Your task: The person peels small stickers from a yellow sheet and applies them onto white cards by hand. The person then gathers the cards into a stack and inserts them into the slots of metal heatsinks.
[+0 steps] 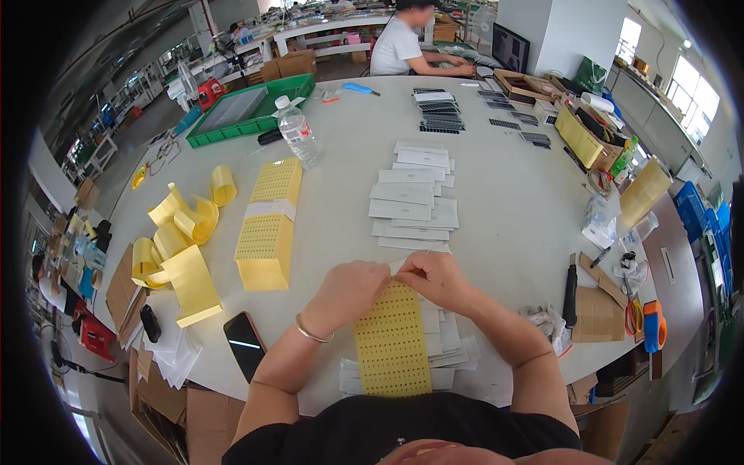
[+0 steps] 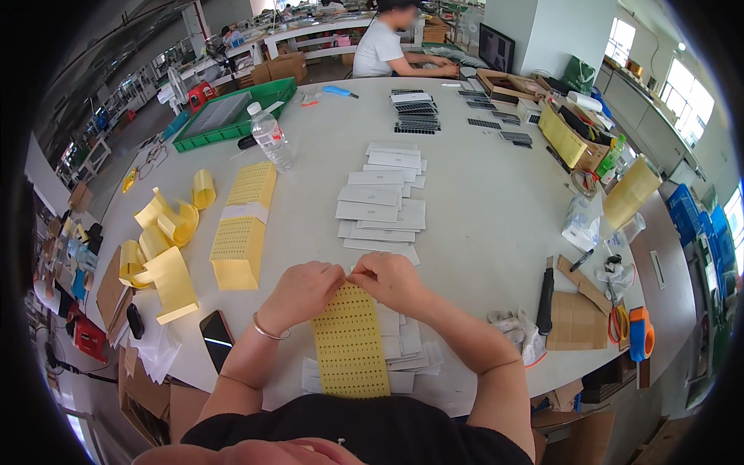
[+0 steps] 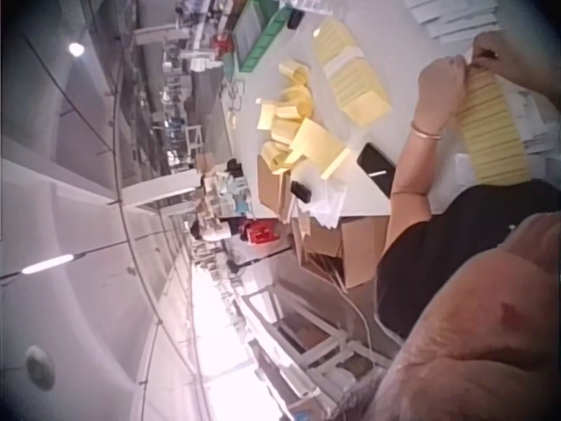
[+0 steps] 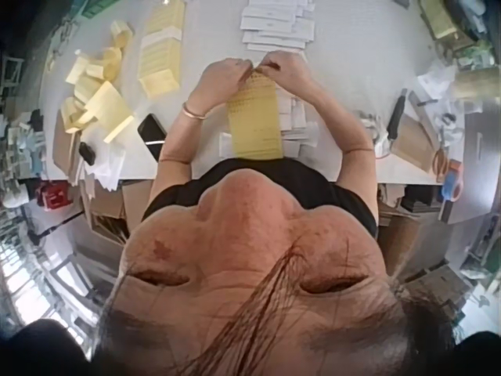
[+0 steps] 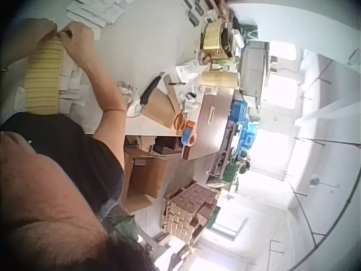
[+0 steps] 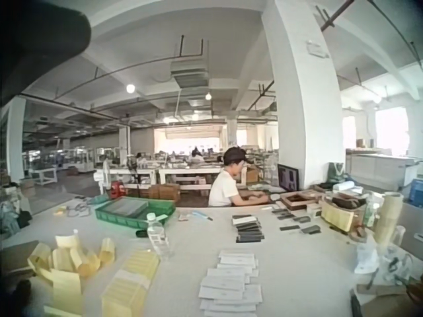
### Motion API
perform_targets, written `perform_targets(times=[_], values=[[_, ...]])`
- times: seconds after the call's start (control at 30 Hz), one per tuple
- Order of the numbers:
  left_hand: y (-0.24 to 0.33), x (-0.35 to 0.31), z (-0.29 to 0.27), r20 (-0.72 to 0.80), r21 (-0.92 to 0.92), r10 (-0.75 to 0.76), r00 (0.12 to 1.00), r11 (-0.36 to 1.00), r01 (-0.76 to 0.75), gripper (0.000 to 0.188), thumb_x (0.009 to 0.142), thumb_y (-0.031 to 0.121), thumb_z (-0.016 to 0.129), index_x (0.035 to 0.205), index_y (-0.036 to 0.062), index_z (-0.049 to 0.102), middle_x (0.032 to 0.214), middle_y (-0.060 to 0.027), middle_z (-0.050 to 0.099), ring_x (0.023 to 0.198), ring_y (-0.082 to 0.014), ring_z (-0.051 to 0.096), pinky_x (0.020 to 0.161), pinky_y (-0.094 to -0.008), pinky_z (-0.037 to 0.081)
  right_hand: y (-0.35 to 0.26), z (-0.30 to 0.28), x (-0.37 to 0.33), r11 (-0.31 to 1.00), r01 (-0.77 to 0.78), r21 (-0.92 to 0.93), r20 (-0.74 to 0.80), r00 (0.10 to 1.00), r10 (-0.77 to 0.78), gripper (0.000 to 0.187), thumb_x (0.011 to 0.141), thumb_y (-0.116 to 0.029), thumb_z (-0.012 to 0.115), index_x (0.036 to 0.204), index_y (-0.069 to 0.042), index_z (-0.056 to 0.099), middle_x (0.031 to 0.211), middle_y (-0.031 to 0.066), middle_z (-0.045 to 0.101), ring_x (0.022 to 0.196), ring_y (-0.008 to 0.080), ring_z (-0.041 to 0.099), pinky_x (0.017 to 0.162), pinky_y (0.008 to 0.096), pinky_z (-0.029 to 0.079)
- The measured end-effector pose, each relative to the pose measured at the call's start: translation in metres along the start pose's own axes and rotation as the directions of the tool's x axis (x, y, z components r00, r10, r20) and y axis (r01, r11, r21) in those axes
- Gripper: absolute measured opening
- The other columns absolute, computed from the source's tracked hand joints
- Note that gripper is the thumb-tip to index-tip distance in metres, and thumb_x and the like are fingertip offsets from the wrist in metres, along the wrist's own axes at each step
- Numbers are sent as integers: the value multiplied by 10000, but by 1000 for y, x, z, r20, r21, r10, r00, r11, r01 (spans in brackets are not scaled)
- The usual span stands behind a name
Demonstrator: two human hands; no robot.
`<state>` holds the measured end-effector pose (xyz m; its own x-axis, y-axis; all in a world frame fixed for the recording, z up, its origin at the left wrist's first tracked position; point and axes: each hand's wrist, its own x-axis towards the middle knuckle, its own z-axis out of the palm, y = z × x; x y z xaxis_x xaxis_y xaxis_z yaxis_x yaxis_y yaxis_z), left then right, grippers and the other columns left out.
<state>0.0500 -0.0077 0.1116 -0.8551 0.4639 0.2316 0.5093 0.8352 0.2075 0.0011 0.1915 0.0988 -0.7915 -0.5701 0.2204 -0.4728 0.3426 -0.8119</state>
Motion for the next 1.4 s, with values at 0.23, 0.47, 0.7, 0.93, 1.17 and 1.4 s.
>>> perform_targets(times=[0.23,0.47,0.7,0.93,1.17,1.4], values=[[-11,12,17,-127,-267,5,992,963,-39,98,881,141,546,866,48,570,736,-112,599,653,-276,593,568,-356,464,7,-7,9,991,-64,115,13,998,63,145,825,-142,690,846,1,679,727,103,647,612,154,568,579,283,468],[-19,16,41,50,-611,-216,975,765,201,199,864,185,562,807,-4,589,623,-119,548,545,-187,494,551,-314,421,27,-5,12,997,36,-72,-43,998,-40,137,843,-151,643,909,-44,698,799,110,679,668,221,631,618,316,496],[-26,15,59,67,-627,-235,970,746,224,198,847,188,573,816,-4,609,633,-116,564,549,-181,506,559,-309,433,36,-3,13,952,183,-245,53,983,-175,130,834,-180,625,850,-62,677,823,96,680,749,290,631,675,382,496],[-38,24,55,158,-680,-289,944,662,316,226,852,215,551,854,2,626,679,-146,604,592,-234,574,578,-338,455,36,-6,23,909,257,-329,76,966,-246,104,812,-161,635,815,-57,633,757,81,646,723,295,610,671,401,474],[-38,22,58,216,-679,-318,923,631,376,244,864,216,533,848,-14,611,659,-136,586,597,-253,564,603,-353,462,45,-6,22,880,368,-300,49,928,-370,84,812,-70,650,859,-24,597,937,91,608,841,270,576,717,343,475],[-37,19,72,-194,-390,-34,980,920,-45,140,811,152,587,768,22,617,822,-87,644,804,-261,609,717,-375,490,65,-35,31,932,150,-331,67,989,-135,75,864,-130,587,843,-57,585,956,47,576,965,249,519,863,380,386]])
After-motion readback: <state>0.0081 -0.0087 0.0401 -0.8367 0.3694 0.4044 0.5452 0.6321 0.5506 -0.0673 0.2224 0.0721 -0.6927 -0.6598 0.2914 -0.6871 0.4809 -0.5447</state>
